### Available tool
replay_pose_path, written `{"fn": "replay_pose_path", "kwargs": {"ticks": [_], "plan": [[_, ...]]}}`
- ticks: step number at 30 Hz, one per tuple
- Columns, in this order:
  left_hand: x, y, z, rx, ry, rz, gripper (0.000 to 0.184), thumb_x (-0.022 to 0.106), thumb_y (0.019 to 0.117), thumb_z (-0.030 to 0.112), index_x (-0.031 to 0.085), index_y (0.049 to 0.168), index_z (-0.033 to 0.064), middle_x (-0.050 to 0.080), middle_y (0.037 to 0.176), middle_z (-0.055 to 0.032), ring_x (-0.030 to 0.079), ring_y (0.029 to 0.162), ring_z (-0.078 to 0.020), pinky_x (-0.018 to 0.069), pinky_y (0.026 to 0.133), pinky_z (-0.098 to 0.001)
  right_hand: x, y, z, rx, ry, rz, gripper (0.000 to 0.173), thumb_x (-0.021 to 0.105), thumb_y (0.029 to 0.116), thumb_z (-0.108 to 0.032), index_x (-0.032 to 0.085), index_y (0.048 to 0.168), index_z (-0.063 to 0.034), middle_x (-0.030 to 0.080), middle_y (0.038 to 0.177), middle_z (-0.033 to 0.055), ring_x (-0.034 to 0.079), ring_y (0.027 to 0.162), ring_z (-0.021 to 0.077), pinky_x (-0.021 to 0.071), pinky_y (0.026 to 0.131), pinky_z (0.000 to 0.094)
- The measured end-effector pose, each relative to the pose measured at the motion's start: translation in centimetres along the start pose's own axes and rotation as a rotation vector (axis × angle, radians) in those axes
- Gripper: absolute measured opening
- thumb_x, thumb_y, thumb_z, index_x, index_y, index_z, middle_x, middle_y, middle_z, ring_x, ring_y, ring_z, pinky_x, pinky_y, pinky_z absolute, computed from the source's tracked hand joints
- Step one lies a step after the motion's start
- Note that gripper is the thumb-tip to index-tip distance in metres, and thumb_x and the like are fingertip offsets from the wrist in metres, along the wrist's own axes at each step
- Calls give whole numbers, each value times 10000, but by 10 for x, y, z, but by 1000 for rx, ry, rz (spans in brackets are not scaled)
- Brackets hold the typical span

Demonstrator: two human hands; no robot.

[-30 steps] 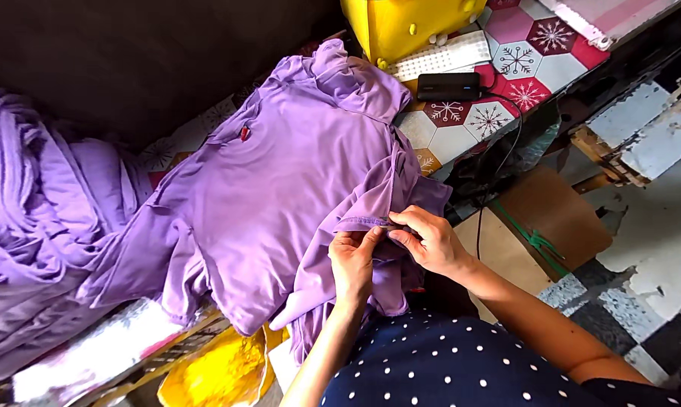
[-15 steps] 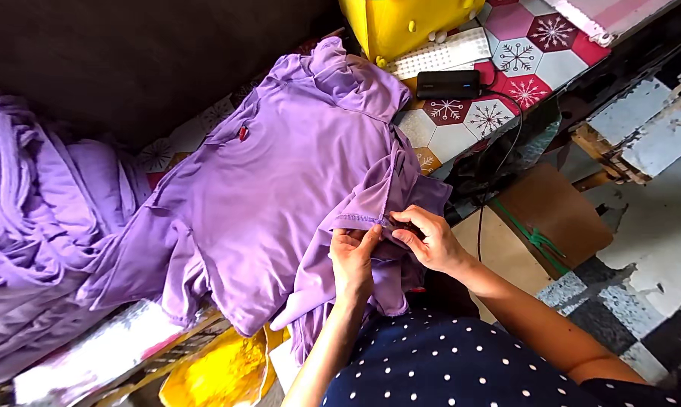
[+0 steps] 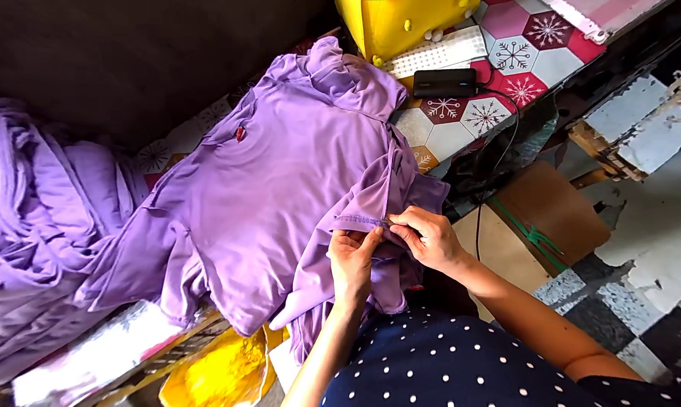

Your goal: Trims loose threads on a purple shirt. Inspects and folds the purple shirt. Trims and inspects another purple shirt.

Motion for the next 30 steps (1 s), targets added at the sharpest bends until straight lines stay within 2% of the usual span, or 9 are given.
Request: {"fn": "replay_pose_path", "kwargs": {"ticks": [4, 6, 12, 16, 18, 21, 26, 28, 30], "plan": [[1, -4, 4, -13, -29, -13, 305, 589, 872, -183, 533, 1098, 14, 755, 810, -59, 753, 728, -161, 645, 754, -327, -9, -3, 0, 59, -3, 63, 208, 634, 1001, -156, 735, 1045, 20, 729, 925, 101, 695, 805, 121, 581, 720, 256], [2, -6, 6, -11, -49, -16, 295, 572, 874, -187, 535, 1091, 10, 759, 808, -69, 758, 725, -173, 648, 754, -331, -10, -6, -7, 28, -33, 53, 273, 650, 998, -198, 719, 1112, 40, 713, 946, 119, 670, 779, 134, 567, 683, 261], [6, -8, 7, -19, -100, 2, 266, 523, 900, -186, 523, 1076, 12, 754, 798, -75, 757, 725, -178, 649, 753, -346, -4, -14, -19, -24, -145, 102, 250, 652, 998, -195, 749, 1077, 22, 737, 929, 125, 714, 806, 166, 585, 688, 270], [-4, 1, 5, -53, -186, 113, 196, 420, 1015, -93, 464, 1131, 58, 725, 835, -41, 738, 720, -144, 643, 723, -323, -8, -18, -7, 88, -43, 164, 248, 633, 1004, -163, 726, 1094, 48, 727, 944, 125, 698, 824, 131, 583, 745, 247], [-11, 6, 4, -68, -217, 156, 184, 380, 1054, -42, 450, 1168, 83, 696, 851, -36, 724, 711, -134, 640, 704, -315, -6, -23, -2, 89, 9, 144, 296, 649, 990, -192, 712, 1131, 61, 711, 957, 132, 658, 783, 120, 559, 700, 241], [-14, 9, 1, -83, -224, 186, 167, 365, 1070, -15, 447, 1160, 99, 685, 825, -29, 716, 689, -129, 635, 687, -307, 5, -32, -4, 49, 56, 29, 333, 668, 988, -273, 725, 1104, 34, 734, 987, 127, 705, 848, 130, 593, 732, 269], [-19, 14, -4, -101, -222, 218, 171, 379, 1069, -2, 443, 1188, 104, 665, 848, -25, 703, 704, -115, 625, 688, -293, 18, -40, -10, -19, -16, -67, 394, 680, 974, -377, 742, 1078, -2, 739, 972, 131, 718, 810, 164, 586, 662, 295], [-23, 16, -3, -99, -236, 223, 185, 382, 1063, -10, 447, 1193, 104, 661, 837, -27, 698, 688, -113, 625, 675, -285, 18, -37, -11, 21, -94, -47, 533, 733, 895, -483, 733, 1119, 0, 730, 963, 136, 709, 760, 183, 577, 599, 327], [-24, 15, 0, -89, -225, 204, 217, 386, 1055, -25, 441, 1225, 98, 667, 822, -37, 701, 676, -124, 628, 669, -292, 19, -31, -10, 59, -161, -14, 481, 761, 878, -419, 732, 1108, 1, 713, 935, 142, 698, 726, 205, 565, 569, 350]]}}
Point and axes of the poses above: each hand's wrist, its own y-axis towards the middle knuckle, its own x-axis out of the palm, z = x × y, the point moved 8 cm from there along y, towards the middle knuckle
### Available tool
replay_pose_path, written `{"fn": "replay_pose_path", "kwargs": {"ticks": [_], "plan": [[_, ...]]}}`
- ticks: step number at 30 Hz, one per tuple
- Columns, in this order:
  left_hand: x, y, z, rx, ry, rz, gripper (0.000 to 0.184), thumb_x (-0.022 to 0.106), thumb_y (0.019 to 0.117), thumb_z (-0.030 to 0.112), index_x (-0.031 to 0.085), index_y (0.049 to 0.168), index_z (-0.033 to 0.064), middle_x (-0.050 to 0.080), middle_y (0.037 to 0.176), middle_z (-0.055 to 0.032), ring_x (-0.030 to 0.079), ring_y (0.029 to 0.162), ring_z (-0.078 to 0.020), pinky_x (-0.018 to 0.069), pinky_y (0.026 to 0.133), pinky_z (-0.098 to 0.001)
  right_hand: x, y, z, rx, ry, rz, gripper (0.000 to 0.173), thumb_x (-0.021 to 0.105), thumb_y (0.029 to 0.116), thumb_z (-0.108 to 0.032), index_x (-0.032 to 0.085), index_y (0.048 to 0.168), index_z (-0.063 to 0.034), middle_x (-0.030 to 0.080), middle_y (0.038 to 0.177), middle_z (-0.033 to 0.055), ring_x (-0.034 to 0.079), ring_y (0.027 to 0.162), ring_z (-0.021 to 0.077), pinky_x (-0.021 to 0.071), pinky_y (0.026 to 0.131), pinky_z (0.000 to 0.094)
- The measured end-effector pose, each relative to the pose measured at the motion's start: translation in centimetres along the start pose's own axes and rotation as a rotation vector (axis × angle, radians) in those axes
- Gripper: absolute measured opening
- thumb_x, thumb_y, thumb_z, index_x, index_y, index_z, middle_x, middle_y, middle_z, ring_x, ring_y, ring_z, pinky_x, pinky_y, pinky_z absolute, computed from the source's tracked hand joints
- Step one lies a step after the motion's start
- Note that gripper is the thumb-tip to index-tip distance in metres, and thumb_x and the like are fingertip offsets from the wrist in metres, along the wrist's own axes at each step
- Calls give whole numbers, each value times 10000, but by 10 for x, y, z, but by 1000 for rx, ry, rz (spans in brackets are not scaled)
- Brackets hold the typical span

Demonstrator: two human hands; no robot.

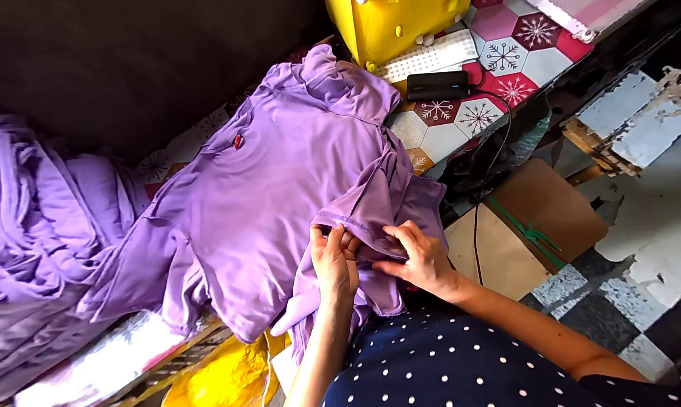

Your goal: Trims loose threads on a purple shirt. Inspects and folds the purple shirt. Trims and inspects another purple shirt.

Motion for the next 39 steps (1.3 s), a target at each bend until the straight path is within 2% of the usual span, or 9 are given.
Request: {"fn": "replay_pose_path", "kwargs": {"ticks": [8, 11, 15, 18, 27, 29, 30, 34, 39], "plan": [[-40, -3, 49, 392, 675, -171, 165, 555, 1012, 65, 696, 989, -19, 738, 761, 5, 713, 671, -61, 613, 653, -236, -62, 6, 40, 149, 31, 260, 175, 563, 935, -15, 643, 1034, 104, 694, 841, 133, 643, 698, 62, 537, 645, 187], [-99, 28, 118, 709, 1199, 76, 257, 585, 1017, 125, 702, 1154, -59, 727, 1090, -204, 714, 1007, -263, 562, 920, -442, -77, -23, 99, 526, 55, 204, 251, 478, 976, -18, 598, 1138, 133, 663, 991, 179, 624, 832, 124, 530, 742, 276], [-191, 111, 183, 539, 1502, 357, 430, 444, 1076, 135, 490, 1456, -62, 417, 1539, -307, 380, 1448, -473, 300, 1177, -629, -74, -70, 152, 903, 208, 207, 342, 479, 1047, -65, 528, 1327, 125, 637, 1190, 237, 650, 1040, 213, 551, 928, 398], [-219, 156, 204, 476, 1574, 373, 423, 417, 1093, 140, 493, 1463, -50, 477, 1503, -291, 424, 1417, -482, 327, 1151, -643, -67, -83, 151, 1046, 260, 263, 318, 479, 1070, -176, 531, 1297, 41, 580, 924, 46, 542, 687, 31, 503, 630, 251], [-224, 201, 235, 596, 1655, 493, 207, 616, 984, 55, 699, 1135, -60, 642, 1250, -273, 546, 1250, -483, 456, 1016, -618, -63, -67, 128, 937, 316, 253, 206, 450, 1074, -132, 529, 1173, 31, 541, 777, -27, 493, 536, -20, 445, 495, 163], [-226, 204, 238, 617, 1634, 502, 185, 612, 971, 32, 706, 1092, -72, 632, 1256, -277, 536, 1255, -486, 443, 1027, -622, -72, -45, 80, 960, 123, 251, 261, 421, 1057, -34, 499, 1213, 159, 588, 912, 208, 606, 678, 130, 510, 592, 214], [-228, 205, 240, 619, 1633, 501, 183, 610, 967, 31, 703, 1082, -77, 623, 1257, -284, 529, 1258, -487, 430, 1040, -624, -71, -25, 46, 1435, 47, 158, 348, 347, 1110, -33, 427, 1436, 55, 557, 1294, 189, 585, 1077, 172, 459, 991, 291], [-193, 182, 254, 825, 1643, 291, 222, 504, 1023, 44, 657, 1115, -89, 677, 1084, -317, 647, 1079, -497, 432, 993, -656, -90, -22, 96, 564, -3, 347, 390, 484, 1053, -93, 495, 1262, 236, 579, 1235, 341, 581, 1170, 197, 452, 1030, 286], [-152, 130, 273, 1066, 1567, 213, 253, 491, 1020, 44, 668, 1181, -39, 648, 1106, -309, 627, 1064, -515, 484, 891, -662, -32, 62, 5, 86, 164, 227, 263, 566, 1015, -103, 618, 1108, 137, 684, 1073, 98, 611, 928, -64, 508, 829, 117]]}}
Point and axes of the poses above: each hand's wrist, its own y-axis towards the middle knuckle, its own x-axis out of the palm, z = x × y, the point moved 8 cm from there along y, towards the middle knuckle
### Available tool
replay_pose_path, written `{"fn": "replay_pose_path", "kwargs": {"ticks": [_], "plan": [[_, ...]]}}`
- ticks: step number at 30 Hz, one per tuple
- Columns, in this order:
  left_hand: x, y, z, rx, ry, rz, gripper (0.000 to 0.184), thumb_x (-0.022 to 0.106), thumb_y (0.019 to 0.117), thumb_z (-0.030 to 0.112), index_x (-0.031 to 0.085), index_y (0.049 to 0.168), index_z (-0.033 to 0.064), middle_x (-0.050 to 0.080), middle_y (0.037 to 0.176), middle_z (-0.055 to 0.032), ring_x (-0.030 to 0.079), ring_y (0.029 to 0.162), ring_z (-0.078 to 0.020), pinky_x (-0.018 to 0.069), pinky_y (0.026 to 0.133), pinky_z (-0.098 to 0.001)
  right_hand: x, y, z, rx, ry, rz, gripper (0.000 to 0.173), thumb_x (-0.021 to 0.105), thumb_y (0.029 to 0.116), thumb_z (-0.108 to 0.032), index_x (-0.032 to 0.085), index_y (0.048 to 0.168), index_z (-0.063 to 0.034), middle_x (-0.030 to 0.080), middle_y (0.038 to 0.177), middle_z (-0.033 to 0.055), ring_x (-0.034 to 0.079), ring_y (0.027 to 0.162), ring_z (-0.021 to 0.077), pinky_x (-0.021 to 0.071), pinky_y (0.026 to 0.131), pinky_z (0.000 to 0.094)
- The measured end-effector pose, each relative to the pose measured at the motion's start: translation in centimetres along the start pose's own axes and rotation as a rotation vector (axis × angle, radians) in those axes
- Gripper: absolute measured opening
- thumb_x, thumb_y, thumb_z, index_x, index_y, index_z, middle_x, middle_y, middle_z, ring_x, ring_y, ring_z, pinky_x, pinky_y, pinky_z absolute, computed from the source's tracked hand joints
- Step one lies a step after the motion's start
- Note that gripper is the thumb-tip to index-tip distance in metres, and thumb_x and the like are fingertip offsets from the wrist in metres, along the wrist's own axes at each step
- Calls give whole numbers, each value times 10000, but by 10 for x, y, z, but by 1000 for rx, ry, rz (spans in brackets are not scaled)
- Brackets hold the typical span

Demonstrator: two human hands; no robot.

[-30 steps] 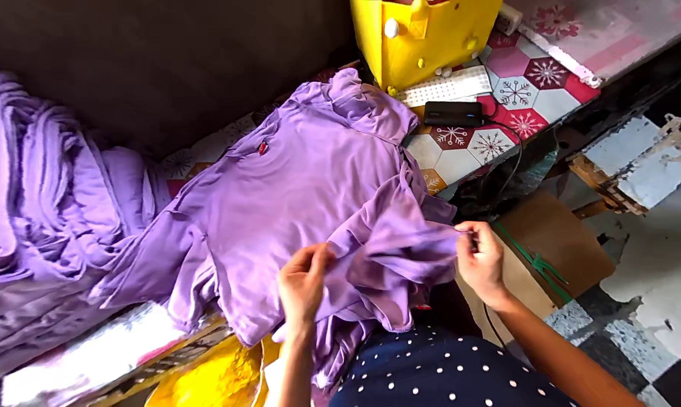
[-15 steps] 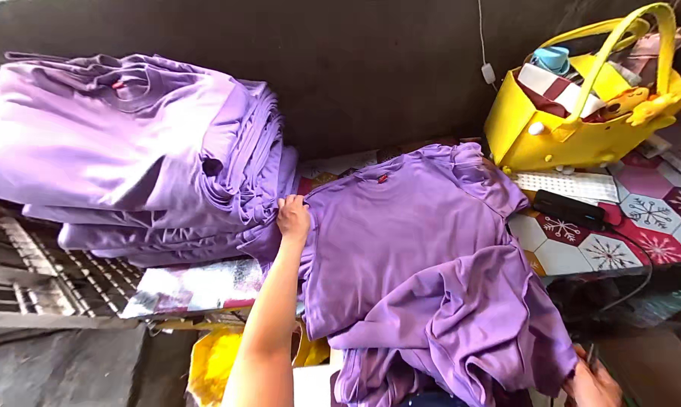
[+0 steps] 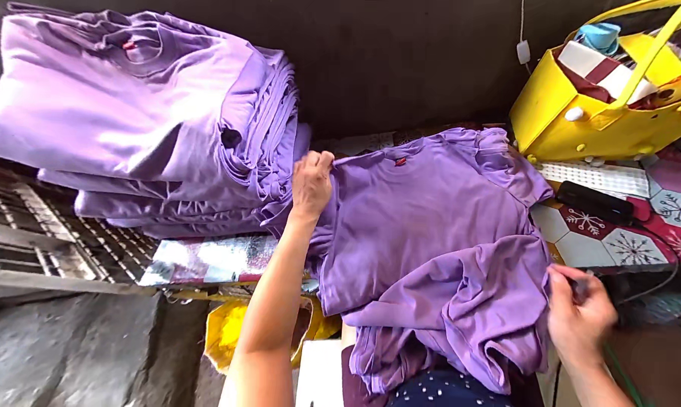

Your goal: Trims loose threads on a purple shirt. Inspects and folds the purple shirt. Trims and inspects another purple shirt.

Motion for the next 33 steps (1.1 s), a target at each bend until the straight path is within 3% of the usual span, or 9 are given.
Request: {"fn": "replay_pose_path", "kwargs": {"ticks": [3, 7, 9, 12, 17, 23, 27, 30, 33], "plan": [[-6, -11, -8, -116, -32, 29, 253, 536, 980, -20, 664, 1191, -74, 593, 1249, -334, 552, 1203, -523, 449, 1012, -629, 70, 17, -39, 61, 94, -273, 308, 534, 1030, -127, 614, 1186, 125, 681, 1051, 134, 601, 794, -11, 511, 723, 164], [47, -63, -17, -293, -138, -193, 384, 712, 957, 194, 653, 1212, -88, 605, 1264, -318, 580, 1208, -493, 475, 1012, -629, 143, -1, -47, 350, 237, -645, 378, 342, 1094, -209, 556, 1268, 50, 596, 927, 10, 470, 606, -3, 421, 561, 177], [68, -88, -34, -407, -154, -141, 420, 754, 935, 256, 678, 1203, -57, 621, 1258, -292, 587, 1207, -469, 472, 1026, -616, 167, -17, -46, 414, 234, -784, 395, 312, 1103, -205, 567, 1286, 34, 597, 922, 10, 461, 594, 8, 410, 551, 187], [72, -101, -47, -518, -191, -24, 299, 678, 988, 181, 717, 1184, -41, 640, 1248, -266, 621, 1176, -423, 486, 1031, -558, 196, -32, -40, 481, 204, -918, 375, 337, 1117, -200, 585, 1301, 13, 604, 915, 10, 469, 599, 18, 416, 568, 194], [66, -105, -57, -626, -220, 59, 164, 632, 982, 73, 778, 1020, 8, 724, 1122, -199, 686, 1082, -367, 510, 976, -553, 246, -30, -47, 687, 427, -1019, 390, 276, 1127, -201, 575, 1295, -14, 558, 842, -44, 433, 534, 10, 391, 491, 165], [66, -111, -69, -651, -295, 54, 197, 560, 1026, 75, 699, 1079, -54, 705, 1050, -236, 707, 973, -365, 550, 918, -536, 335, -23, -84, 901, 616, -1191, 474, 212, 1147, -337, 587, 1226, -57, 539, 752, -45, 420, 493, 20, 372, 454, 164], [70, -107, -65, -613, -312, -35, 250, 613, 1013, 110, 722, 1197, -20, 681, 1180, -243, 668, 1104, -370, 508, 1003, -519, 372, -21, -90, 990, 651, -1122, 484, 232, 1145, -375, 585, 1188, -47, 545, 731, -27, 405, 468, 21, 349, 432, 156], [69, -105, -64, -625, -239, -77, 166, 629, 990, 78, 765, 1046, 2, 690, 1149, -223, 659, 1113, -372, 503, 995, -533, 378, -24, -82, 1031, 660, -1087, 488, 232, 1144, -383, 585, 1184, -49, 537, 723, -23, 400, 461, 24, 341, 426, 156], [68, -107, -65, -641, -213, -88, 203, 585, 1018, 99, 719, 1047, -51, 682, 1134, -248, 668, 1083, -402, 514, 968, -553, 377, -28, -72, 1047, 629, -1128, 482, 229, 1144, -385, 584, 1183, -62, 527, 708, -33, 396, 458, 21, 339, 425, 156]]}}
Point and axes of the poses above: each hand's wrist, its own y-axis towards the middle knuckle, its own x-axis out of the palm, z = x × y, the point moved 8 cm from there along y, towards the middle knuckle
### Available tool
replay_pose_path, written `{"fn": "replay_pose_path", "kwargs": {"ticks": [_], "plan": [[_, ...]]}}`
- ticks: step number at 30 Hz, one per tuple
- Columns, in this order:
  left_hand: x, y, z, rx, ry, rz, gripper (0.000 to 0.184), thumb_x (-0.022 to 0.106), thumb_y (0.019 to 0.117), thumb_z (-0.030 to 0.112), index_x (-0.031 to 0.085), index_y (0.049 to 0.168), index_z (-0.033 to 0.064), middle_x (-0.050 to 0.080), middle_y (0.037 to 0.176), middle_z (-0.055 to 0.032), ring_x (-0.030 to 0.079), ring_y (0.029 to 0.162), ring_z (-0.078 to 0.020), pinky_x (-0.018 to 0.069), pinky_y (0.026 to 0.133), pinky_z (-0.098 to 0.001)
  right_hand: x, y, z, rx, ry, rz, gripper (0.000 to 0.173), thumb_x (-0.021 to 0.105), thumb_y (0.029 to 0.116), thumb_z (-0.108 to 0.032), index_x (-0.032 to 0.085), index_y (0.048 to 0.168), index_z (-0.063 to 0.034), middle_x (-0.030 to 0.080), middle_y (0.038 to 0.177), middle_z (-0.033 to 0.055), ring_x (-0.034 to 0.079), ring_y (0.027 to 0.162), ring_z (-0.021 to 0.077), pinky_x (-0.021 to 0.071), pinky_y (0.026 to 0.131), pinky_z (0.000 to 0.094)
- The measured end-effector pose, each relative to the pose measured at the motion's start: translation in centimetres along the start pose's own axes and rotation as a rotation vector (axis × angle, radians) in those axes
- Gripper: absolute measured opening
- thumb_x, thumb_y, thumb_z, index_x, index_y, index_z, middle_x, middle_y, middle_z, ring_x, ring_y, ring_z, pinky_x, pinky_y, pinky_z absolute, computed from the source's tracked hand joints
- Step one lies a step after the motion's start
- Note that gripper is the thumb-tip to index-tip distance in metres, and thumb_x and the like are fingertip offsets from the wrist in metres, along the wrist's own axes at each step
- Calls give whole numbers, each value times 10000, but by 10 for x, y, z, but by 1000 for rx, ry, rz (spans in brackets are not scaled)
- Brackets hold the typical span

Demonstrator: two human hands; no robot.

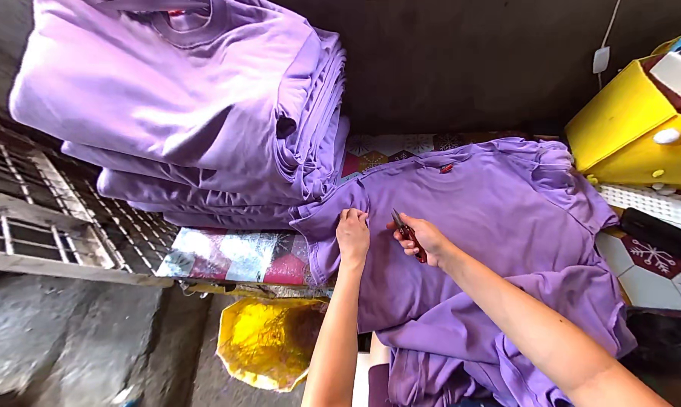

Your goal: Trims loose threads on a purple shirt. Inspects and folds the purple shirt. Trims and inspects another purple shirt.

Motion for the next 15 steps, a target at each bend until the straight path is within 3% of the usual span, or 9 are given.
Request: {"fn": "replay_pose_path", "kwargs": {"ticks": [4, 8, 11, 15], "plan": [[-11, -3, -3, -81, -147, -68, 222, 538, 1049, 96, 677, 1108, -66, 668, 1145, -255, 648, 1112, -378, 484, 1014, -533, 11, 0, 3, 48, -52, -51, 482, 233, 1141, -397, 590, 1154, -74, 523, 697, -38, 387, 447, 20, 333, 416, 156], [-14, -5, -3, -90, -222, -77, 218, 511, 1057, 73, 651, 1121, -81, 679, 1076, -243, 666, 1052, -350, 500, 983, -507, 37, 8, 9, 117, -84, -100, 472, 251, 1136, -423, 585, 1116, -90, 522, 697, -38, 367, 440, 16, 315, 410, 159], [-16, -5, -6, -113, -248, -75, 221, 502, 1066, 86, 653, 1116, -68, 700, 1018, -212, 692, 983, -311, 527, 943, -486, 47, 15, 14, 155, -58, -62, 455, 286, 1131, -433, 578, 1054, -93, 506, 681, -32, 358, 422, 17, 304, 393, 156], [-17, -8, -4, -112, -227, -44, 238, 492, 1072, 99, 649, 1128, -71, 686, 1053, -239, 679, 1022, -345, 513, 960, -514, 49, 25, 13, 141, 19, 5, 452, 315, 1127, -434, 577, 996, -90, 501, 663, -27, 358, 410, 15, 304, 379, 151]]}}
Point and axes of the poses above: each hand's wrist, its own y-axis towards the middle knuckle, its own x-axis out of the palm, z = x × y, the point moved 8 cm from there along y, towards the middle knuckle
